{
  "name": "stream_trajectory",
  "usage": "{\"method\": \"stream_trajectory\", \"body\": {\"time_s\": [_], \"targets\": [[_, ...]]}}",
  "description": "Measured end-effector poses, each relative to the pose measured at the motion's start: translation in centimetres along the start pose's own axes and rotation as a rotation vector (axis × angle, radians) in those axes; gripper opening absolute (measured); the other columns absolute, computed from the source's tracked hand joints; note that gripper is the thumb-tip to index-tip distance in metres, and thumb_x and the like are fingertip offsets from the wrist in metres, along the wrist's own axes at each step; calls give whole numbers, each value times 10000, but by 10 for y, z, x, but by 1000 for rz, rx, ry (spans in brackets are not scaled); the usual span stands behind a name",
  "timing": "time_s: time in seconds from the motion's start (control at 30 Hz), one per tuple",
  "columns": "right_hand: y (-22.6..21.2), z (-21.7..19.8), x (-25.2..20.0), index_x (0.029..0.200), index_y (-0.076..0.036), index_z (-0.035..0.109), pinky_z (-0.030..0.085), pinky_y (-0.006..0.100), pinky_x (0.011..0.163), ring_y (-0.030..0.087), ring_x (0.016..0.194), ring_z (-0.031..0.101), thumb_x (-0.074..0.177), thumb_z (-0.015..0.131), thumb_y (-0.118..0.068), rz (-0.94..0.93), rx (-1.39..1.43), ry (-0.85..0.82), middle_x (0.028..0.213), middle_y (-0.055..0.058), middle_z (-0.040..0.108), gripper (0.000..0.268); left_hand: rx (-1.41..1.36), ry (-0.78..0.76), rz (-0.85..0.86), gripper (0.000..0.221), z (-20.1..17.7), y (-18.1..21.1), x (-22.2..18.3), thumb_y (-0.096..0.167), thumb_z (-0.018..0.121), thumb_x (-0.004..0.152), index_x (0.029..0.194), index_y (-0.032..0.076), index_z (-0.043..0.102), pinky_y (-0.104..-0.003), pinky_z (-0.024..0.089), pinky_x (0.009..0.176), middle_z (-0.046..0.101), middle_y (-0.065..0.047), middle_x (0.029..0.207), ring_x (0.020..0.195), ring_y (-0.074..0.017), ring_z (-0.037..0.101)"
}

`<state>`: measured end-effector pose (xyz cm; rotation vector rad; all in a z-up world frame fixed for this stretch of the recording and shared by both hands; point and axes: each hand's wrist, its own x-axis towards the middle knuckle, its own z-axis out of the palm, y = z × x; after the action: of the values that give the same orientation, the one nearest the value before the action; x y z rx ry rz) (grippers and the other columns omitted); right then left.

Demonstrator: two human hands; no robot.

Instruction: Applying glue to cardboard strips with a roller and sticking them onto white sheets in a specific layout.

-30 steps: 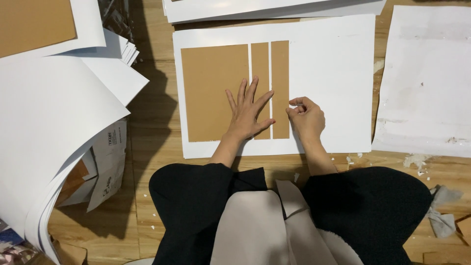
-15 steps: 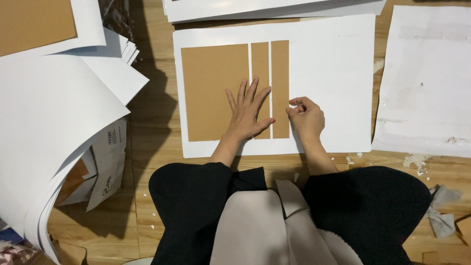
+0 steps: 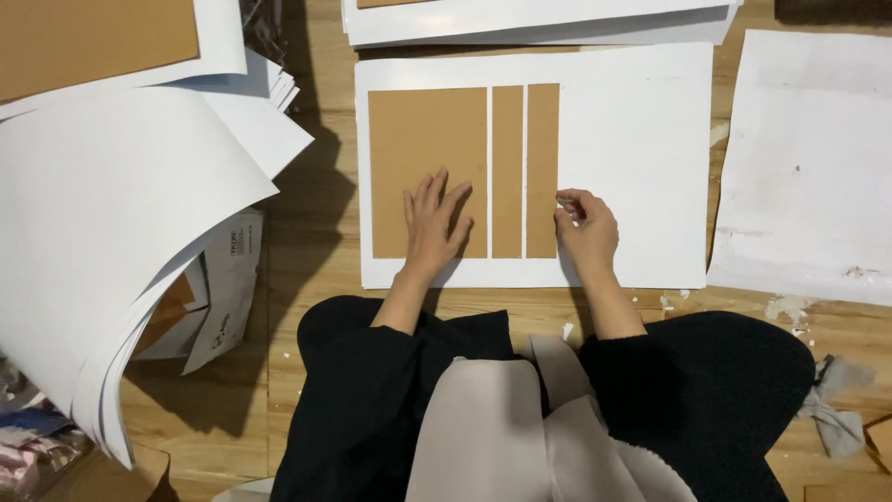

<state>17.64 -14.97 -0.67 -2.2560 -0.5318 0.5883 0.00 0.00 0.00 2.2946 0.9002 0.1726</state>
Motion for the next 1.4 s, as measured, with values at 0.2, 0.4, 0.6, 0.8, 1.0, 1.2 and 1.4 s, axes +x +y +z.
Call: {"method": "stream_trajectory", "body": {"time_s": [0.2,0.4,0.6,0.8,1.0,1.2,1.4], "targets": [[-18,-7,-26,1091,-170,618,433,451,843,365,1021,492,813,636,-133,-211,-162,-39,1123,124,438,281,15,-43,73,462,15,4,-9,384,512,860,1305,301,417,-609,-32,1035,178,-93,1467,1355,-361,86],[-18,-1,-29,1144,-258,582,387,448,872,339,1068,433,849,583,-193,-379,-304,-100,1246,97,336,302,69,-95,64,479,17,8,-8,436,476,871,1327,315,392,-592,-75,1038,106,-91,1488,1367,-348,10],[-19,2,-26,1153,-314,574,346,420,858,306,1075,384,863,574,-227,-373,-342,-135,1283,56,313,303,83,-96,63,461,18,7,-8,431,480,871,1316,336,408,-592,-78,1037,98,-90,1490,1366,-349,-4],[-22,1,-24,1165,-341,559,321,426,863,309,1084,348,867,560,-244,-334,-329,-187,1298,48,286,313,111,-115,43,458,17,10,-7,439,476,869,1313,351,405,-590,-87,1036,84,-83,1492,1367,-342,-22],[-15,1,-19,1174,-382,547,313,436,874,309,1084,334,859,568,-227,-312,-307,-237,1306,38,267,352,98,-107,51,467,20,8,-7,439,483,862,1314,358,397,-601,-93,1027,82,-90,1489,1365,-348,-27],[-22,-2,-19,1175,-372,551,310,432,869,307,1076,330,860,575,-240,-300,-304,-243,1305,41,270,342,89,-89,71,460,22,6,-6,438,473,866,1312,357,397,-602,-98,1024,89,-92,1487,1364,-348,-28],[-23,-2,-20,1184,-369,548,305,428,870,310,1081,326,863,574,-242,-295,-303,-247,1309,48,270,346,103,-79,70,457,23,5,-7,435,473,864,1309,368,398,-597,-96,1027,87,-82,1488,1366,-340,-26]]}}
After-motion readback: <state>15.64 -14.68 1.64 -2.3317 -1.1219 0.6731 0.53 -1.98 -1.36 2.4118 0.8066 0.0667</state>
